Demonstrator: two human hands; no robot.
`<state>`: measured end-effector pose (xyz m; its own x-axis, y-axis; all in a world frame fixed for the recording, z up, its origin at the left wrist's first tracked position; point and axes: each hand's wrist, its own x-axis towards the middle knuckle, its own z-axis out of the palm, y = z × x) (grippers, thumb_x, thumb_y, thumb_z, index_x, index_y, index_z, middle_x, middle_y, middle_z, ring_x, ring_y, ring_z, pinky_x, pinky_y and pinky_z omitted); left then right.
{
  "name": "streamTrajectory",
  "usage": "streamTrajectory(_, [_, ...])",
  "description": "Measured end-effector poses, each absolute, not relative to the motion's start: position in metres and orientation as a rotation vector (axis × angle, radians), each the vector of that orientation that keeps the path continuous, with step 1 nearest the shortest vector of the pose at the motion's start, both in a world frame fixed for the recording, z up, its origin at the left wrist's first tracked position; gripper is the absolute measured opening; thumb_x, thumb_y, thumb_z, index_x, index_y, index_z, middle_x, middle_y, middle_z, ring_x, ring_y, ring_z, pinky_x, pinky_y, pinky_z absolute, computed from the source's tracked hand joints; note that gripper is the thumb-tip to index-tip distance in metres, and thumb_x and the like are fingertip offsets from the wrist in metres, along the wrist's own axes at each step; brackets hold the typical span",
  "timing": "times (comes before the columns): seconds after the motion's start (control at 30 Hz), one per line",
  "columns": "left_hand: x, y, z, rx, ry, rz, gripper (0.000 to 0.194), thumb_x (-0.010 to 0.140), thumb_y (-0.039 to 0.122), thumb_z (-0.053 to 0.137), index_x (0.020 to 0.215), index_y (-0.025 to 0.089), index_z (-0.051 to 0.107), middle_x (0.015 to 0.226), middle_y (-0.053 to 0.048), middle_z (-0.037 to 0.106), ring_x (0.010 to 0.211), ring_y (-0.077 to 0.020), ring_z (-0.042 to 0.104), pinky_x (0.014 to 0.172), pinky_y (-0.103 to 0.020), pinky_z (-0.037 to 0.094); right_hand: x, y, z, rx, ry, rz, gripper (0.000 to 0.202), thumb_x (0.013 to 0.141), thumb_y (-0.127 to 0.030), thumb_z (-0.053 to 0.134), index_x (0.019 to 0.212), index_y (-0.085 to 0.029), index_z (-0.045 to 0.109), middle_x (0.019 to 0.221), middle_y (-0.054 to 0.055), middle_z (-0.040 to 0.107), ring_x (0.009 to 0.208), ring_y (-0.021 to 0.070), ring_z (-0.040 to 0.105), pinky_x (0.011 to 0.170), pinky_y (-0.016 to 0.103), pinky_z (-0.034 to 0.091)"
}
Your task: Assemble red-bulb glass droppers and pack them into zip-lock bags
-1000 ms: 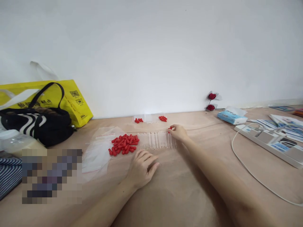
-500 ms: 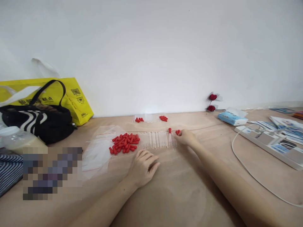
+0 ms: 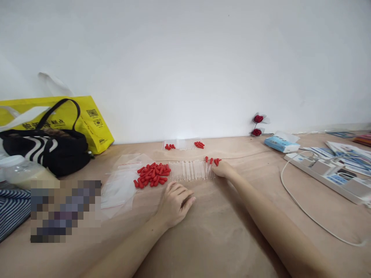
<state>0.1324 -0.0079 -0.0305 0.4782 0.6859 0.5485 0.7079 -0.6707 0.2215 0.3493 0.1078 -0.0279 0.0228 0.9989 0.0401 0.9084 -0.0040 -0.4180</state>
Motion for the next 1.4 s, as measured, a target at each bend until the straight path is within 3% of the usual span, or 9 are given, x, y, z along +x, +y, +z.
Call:
streamTrajectory(0.23, [0.134,-0.008,-0.027,-2.648,-1.418,-1.075,0.016,0.080,0.027,0.051,0.085,0.021,0.065,0.077,-0.003,0.067,0.076,-0.0173,0.057,0.078,-0.039,0.038,0.342,0.076,-0.007,-1.952,-1.989,0.370,0.035,0.079,-0.038,0.041,0.054,-0.018,0.055,0.063,0.009,0.062,0.065,0.0222,0.060,0.056,0.029,0.037])
streamTrajectory(0.33, [0.133,-0.003,-0.028,-2.626,-1.691,-1.254,0.022,0.081,0.032,0.048,0.090,0.022,0.065,0.083,-0.003,0.068,0.078,-0.0180,0.059,0.073,-0.035,0.043,0.322,0.049,-0.002,-1.792,-2.095,0.397,0.025,0.075,-0.029,0.048,0.054,-0.019,0.056,0.062,0.004,0.063,0.065,0.0178,0.058,0.057,0.026,0.035])
streamTrajectory(0.43, [0.134,0.000,-0.031,-2.659,-1.901,-1.478,0.027,0.081,0.036,0.047,0.095,0.020,0.065,0.090,-0.005,0.068,0.084,-0.0184,0.060,0.072,-0.032,0.046,0.297,0.023,-0.003,-1.515,-2.172,0.440,0.020,0.077,-0.029,0.049,0.063,-0.019,0.059,0.061,0.001,0.063,0.059,0.0153,0.056,0.059,0.027,0.034])
streamTrajectory(0.67, [0.139,0.000,-0.021,-2.545,-2.033,-1.946,0.026,0.078,0.036,0.049,0.070,0.014,0.060,0.067,-0.001,0.062,0.064,-0.0141,0.057,0.060,-0.024,0.045,0.274,0.006,-0.005,-1.328,-2.167,0.548,0.023,0.080,-0.030,0.046,0.065,-0.019,0.059,0.055,-0.002,0.060,0.051,0.0107,0.051,0.059,0.024,0.033])
streamTrajectory(0.8, [0.129,0.005,-0.017,-2.333,-2.110,-2.134,0.027,0.075,0.040,0.052,0.072,0.014,0.057,0.065,0.000,0.058,0.062,-0.0119,0.054,0.060,-0.024,0.044,0.313,0.046,-0.013,-1.474,-1.930,0.450,0.021,0.077,-0.036,0.050,0.068,-0.019,0.061,0.068,0.000,0.063,0.064,0.0127,0.056,0.061,0.023,0.036])
streamTrajectory(0.93, [0.122,0.011,-0.024,-2.309,-2.123,-2.324,0.030,0.071,0.045,0.056,0.074,0.015,0.053,0.071,-0.001,0.059,0.065,-0.0118,0.056,0.064,-0.026,0.047,0.373,0.091,-0.029,-1.783,-1.612,0.337,0.029,0.079,-0.030,0.043,0.093,-0.012,0.061,0.091,0.012,0.062,0.082,0.0195,0.057,0.069,0.027,0.038])
streamTrajectory(1.03, [0.124,0.010,-0.029,-2.342,-2.133,-2.407,0.032,0.067,0.044,0.061,0.076,0.015,0.051,0.072,-0.001,0.061,0.068,-0.0129,0.058,0.067,-0.028,0.048,0.401,0.109,-0.042,-1.836,-1.576,0.357,0.035,0.075,-0.032,0.049,0.101,-0.010,0.059,0.094,0.015,0.061,0.086,0.0223,0.056,0.073,0.029,0.038])
streamTrajectory(1.3, [0.127,0.005,-0.030,-2.435,-2.223,-2.390,0.030,0.067,0.042,0.062,0.078,0.015,0.053,0.074,-0.001,0.062,0.069,-0.0131,0.059,0.068,-0.027,0.048,0.407,0.120,-0.063,-1.746,-1.463,0.507,0.020,0.063,-0.036,0.062,0.071,-0.018,0.063,0.072,0.006,0.062,0.074,0.0203,0.057,0.069,0.030,0.039])
streamTrajectory(1.4, [0.124,0.007,-0.030,-2.511,-2.125,-2.294,0.028,0.073,0.041,0.056,0.085,0.015,0.056,0.073,-0.001,0.060,0.067,-0.0125,0.057,0.067,-0.027,0.047,0.405,0.117,-0.061,-1.641,-1.356,0.576,0.023,0.062,-0.038,0.061,0.072,-0.018,0.058,0.067,0.004,0.060,0.067,0.0184,0.057,0.063,0.029,0.041])
